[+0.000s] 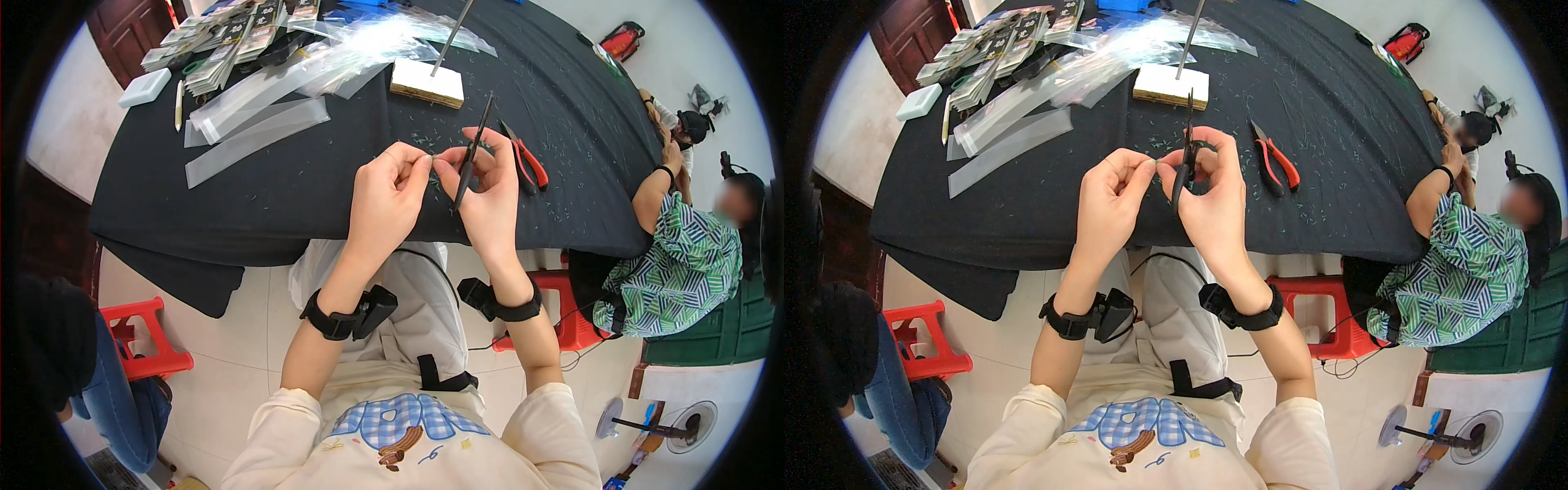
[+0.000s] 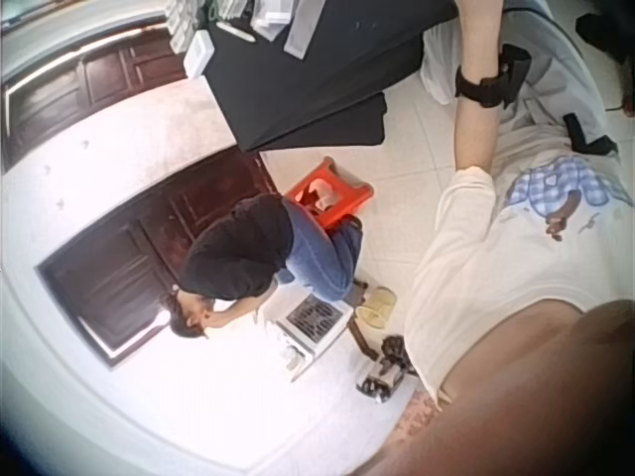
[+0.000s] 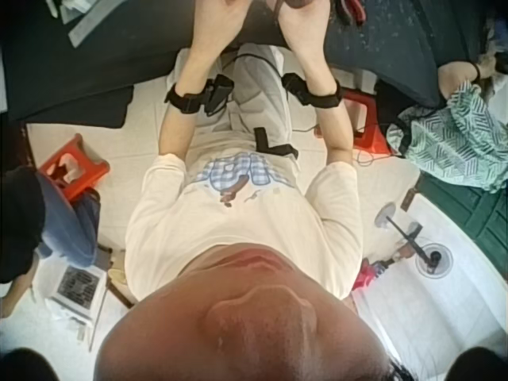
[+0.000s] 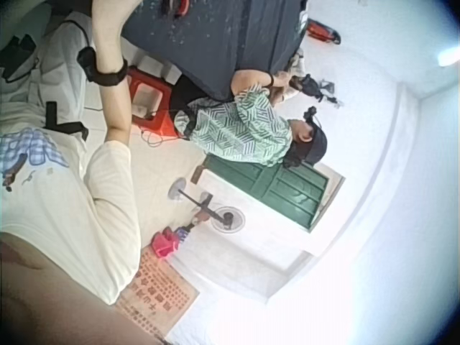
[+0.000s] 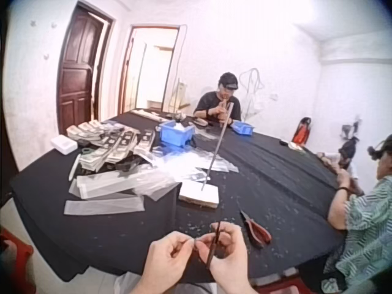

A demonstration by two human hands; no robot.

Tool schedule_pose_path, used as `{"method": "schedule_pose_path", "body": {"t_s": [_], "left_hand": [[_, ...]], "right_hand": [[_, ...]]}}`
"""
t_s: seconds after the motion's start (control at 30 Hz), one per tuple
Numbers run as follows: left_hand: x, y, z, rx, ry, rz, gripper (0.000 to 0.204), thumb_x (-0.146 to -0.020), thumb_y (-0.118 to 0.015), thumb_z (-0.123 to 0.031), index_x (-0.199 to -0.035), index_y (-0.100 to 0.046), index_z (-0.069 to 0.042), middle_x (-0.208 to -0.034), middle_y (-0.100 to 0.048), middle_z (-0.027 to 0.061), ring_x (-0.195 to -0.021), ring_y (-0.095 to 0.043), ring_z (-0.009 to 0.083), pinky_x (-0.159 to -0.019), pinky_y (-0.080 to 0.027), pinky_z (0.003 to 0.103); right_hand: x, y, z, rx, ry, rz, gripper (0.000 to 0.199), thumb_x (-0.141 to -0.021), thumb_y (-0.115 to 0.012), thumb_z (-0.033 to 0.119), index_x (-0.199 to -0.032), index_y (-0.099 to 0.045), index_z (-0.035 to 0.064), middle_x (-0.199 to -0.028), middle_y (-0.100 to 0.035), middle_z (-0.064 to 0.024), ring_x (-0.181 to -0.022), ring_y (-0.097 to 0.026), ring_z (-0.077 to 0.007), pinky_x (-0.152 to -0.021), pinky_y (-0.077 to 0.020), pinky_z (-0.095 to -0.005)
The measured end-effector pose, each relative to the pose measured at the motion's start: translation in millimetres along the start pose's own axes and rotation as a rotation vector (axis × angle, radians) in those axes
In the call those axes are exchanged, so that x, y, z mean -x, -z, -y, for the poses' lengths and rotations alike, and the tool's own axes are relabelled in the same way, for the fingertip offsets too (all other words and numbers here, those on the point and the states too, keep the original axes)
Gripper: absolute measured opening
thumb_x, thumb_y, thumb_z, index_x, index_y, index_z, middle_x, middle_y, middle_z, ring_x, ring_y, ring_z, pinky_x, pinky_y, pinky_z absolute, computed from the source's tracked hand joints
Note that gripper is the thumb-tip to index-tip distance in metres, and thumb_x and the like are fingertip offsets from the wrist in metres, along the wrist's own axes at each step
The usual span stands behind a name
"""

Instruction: Assembling small fishing tackle components using hands and small tools at a table.

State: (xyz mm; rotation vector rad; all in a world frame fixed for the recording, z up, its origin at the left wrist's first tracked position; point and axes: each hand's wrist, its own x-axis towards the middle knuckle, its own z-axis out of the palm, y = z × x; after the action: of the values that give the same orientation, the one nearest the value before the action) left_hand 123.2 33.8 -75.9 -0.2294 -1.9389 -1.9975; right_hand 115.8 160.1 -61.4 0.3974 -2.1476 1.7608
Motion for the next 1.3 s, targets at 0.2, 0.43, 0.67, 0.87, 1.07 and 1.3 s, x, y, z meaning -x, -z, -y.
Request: {"method": "schedule_pose_path", "body": {"t_s": [0.2, 0.43, 0.67, 0.87, 1.07, 1.3], "left_hand": [[-0.4, 0.3, 1.9, -0.013, 0.001, 0.017, 0.013, -0.086, -0.057, -0.006, -0.077, -0.058, 0.003, -0.051, -0.043, -0.0029, -0.049, -0.034, 0.0011, -0.043, -0.027, 0.022], [0.4, 1.7, 2.2, -0.063, 0.036, 0.063, 0.011, -0.089, -0.056, -0.005, -0.082, -0.06, 0.003, -0.062, -0.05, -0.0063, -0.055, -0.036, -0.0018, -0.047, -0.024, 0.018], [-0.1, 1.4, 4.2, -0.052, 0.032, 0.064, 0.011, -0.089, -0.057, -0.006, -0.082, -0.059, 0.003, -0.063, -0.051, -0.0054, -0.056, -0.038, -0.002, -0.047, -0.026, 0.017], [0.0, 1.4, 1.7, -0.086, 0.031, 0.06, 0.012, -0.088, -0.057, -0.006, -0.081, -0.059, 0.003, -0.062, -0.05, -0.0052, -0.055, -0.038, -0.0013, -0.047, -0.027, 0.018], [0.8, 1.4, -0.9, -0.066, 0.046, 0.049, 0.013, -0.089, -0.057, -0.008, -0.082, -0.06, 0.003, -0.062, -0.05, -0.0049, -0.056, -0.038, -0.0003, -0.048, -0.028, 0.019], [-0.3, -0.5, 5.2, -0.001, 0.0, -0.002, 0.014, -0.086, -0.057, -0.007, -0.077, -0.058, 0.004, -0.051, -0.044, -0.0017, -0.048, -0.035, 0.002, -0.043, -0.027, 0.023]], "right_hand": [[0.5, -0.5, -2.1, 0.07, 0.013, -0.016, 0.041, -0.076, -0.068, 0.004, -0.111, -0.045, 0.0058, -0.08, -0.066, -0.0036, -0.068, -0.058, -0.0093, -0.064, -0.0417, -0.0228], [0.5, -2.1, 0.0, 0.119, 0.066, -0.018, 0.038, -0.076, -0.065, 0.002, -0.109, -0.046, 0.0054, -0.074, -0.062, -0.0024, -0.068, -0.057, -0.0088, -0.063, -0.0407, -0.0237], [1.6, -2.4, 0.4, 0.115, 0.068, -0.025, 0.037, -0.076, -0.064, 0.001, -0.108, -0.046, 0.0046, -0.075, -0.061, -0.0016, -0.067, -0.055, -0.008, -0.063, -0.04, -0.0227], [1.2, -0.3, -6.3, 0.045, 0.053, -0.05, 0.037, -0.077, -0.065, 0.002, -0.108, -0.046, 0.0041, -0.074, -0.06, -0.0008, -0.067, -0.051, -0.0067, -0.063, -0.0393, -0.0219], [1.3, 5.4, -8.7, 0.019, -0.032, -0.056, 0.036, -0.079, -0.066, 0.006, -0.109, -0.047, 0.0042, -0.076, -0.061, -0.0005, -0.068, -0.051, -0.0052, -0.063, -0.0383, -0.0209], [4.4, 3.3, -7.9, -0.055, -0.044, -0.038, 0.033, -0.079, -0.066, 0.005, -0.107, -0.048, 0.0042, -0.074, -0.061, -0.0006, -0.067, -0.051, -0.0045, -0.063, -0.0376, -0.0193]]}}
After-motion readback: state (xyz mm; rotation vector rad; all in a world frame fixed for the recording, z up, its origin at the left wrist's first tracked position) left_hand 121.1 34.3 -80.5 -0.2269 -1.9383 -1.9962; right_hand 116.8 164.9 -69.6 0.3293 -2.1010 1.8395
